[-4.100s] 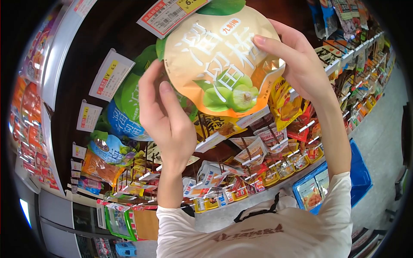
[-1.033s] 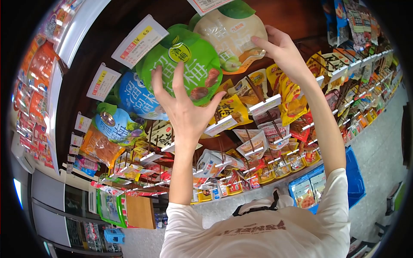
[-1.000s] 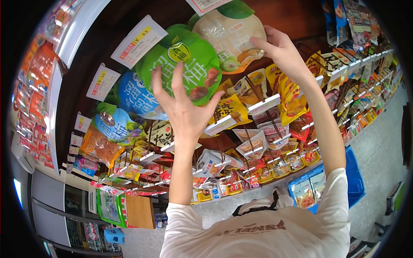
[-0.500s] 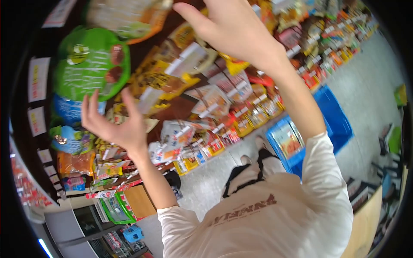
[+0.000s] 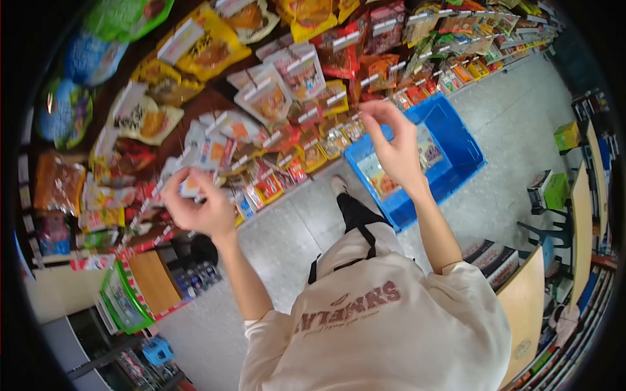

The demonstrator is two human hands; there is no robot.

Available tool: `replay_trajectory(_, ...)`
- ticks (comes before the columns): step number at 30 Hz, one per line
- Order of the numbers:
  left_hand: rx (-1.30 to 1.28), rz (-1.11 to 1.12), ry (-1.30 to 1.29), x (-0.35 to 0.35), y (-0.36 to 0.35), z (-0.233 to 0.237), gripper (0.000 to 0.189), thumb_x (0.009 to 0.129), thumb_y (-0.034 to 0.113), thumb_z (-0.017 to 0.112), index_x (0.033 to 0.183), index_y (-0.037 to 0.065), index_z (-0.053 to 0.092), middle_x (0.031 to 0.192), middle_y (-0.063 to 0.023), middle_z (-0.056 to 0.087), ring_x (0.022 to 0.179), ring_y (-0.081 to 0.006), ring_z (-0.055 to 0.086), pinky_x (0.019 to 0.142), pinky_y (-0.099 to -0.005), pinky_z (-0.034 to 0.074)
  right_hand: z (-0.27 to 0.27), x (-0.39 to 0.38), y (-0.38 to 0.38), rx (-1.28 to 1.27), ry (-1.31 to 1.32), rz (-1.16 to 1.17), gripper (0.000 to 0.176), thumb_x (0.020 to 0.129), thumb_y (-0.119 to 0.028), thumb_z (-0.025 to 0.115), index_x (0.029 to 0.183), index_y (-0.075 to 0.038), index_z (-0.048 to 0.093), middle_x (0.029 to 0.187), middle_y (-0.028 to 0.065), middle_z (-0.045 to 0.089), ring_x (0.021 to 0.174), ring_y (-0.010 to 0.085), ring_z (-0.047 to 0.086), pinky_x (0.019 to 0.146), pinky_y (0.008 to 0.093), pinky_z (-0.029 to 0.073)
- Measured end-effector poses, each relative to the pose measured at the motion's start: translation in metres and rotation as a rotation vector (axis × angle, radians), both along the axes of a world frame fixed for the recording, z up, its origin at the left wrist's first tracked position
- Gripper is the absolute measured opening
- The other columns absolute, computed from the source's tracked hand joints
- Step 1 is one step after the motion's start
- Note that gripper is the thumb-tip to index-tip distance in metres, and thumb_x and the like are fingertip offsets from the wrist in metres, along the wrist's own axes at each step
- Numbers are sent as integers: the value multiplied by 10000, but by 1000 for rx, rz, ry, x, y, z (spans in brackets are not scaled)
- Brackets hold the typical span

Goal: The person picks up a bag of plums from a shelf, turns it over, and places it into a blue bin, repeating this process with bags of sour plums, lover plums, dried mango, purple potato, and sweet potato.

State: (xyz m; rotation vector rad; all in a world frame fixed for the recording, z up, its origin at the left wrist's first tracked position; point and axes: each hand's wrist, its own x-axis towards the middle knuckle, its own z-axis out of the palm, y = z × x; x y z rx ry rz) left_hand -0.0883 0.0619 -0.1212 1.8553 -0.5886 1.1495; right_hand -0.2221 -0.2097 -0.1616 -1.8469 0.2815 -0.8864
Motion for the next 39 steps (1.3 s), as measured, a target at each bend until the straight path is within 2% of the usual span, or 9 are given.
replay_trajectory(7,-45,-207,672,-130,0,-117,105,878,38,680,963,-17,652,892,-101,674,820,-184,637,788,-312,503,-67,-124,62,151,474,190,217,921,-78,628,1114,20,649,955,140,716,923,226,703,836,346,539)
replay_trajectory(11,63,-391,992,-192,6,-171,136,895,81,676,1002,-1,661,905,-124,699,852,-204,674,800,-329,518,-83,-171,61,-8,528,227,219,912,-78,637,1104,28,644,946,165,720,888,255,714,799,356,549)
replay_trajectory(15,133,-480,1150,-236,18,-199,182,896,108,677,1048,9,664,951,-152,710,882,-243,692,806,-347,524,-85,-193,51,27,623,190,224,903,-87,646,1102,15,647,959,166,723,885,282,713,768,364,551)
replay_trajectory(17,202,-487,1278,-247,22,-207,222,878,97,662,1074,-7,651,1010,-205,687,921,-332,673,821,-408,527,-89,-199,44,-6,657,207,246,902,-105,647,1119,10,645,988,177,719,885,292,711,765,374,553)
replay_trajectory(21,286,-467,1359,-258,26,-224,260,883,142,667,1095,-6,647,1029,-214,685,944,-352,672,831,-414,526,-88,-212,33,-22,825,279,301,900,-141,654,1160,11,639,1037,195,710,911,318,701,816,406,542)
replay_trajectory(23,374,-440,1316,-261,20,-234,288,897,198,687,1107,3,655,1004,-205,707,913,-312,698,799,-392,543,-90,-220,22,-23,888,293,319,901,-156,655,1172,10,638,1054,199,707,929,324,697,838,415,536)
replay_trajectory(33,424,-634,1678,-287,-101,-256,265,934,208,660,1062,-23,666,941,-165,728,889,-235,711,814,-339,542,-169,-262,-132,129,971,302,347,902,-215,674,1166,7,638,1051,185,707,976,301,683,869,397,529)
replay_trajectory(36,393,-624,1719,-308,-157,-265,309,912,232,676,1077,-28,657,935,-186,724,898,-279,715,799,-362,542,-223,-258,-204,209,952,303,354,898,-222,681,1170,0,639,1049,190,705,997,305,682,882,395,528)
replay_trajectory(39,396,-574,1692,-315,-220,-298,342,931,246,680,1140,-21,637,975,-143,716,904,-215,688,835,-342,535,-290,-232,-275,187,1006,240,390,884,-251,695,1181,-5,636,1075,205,699,1038,326,675,903,399,524)
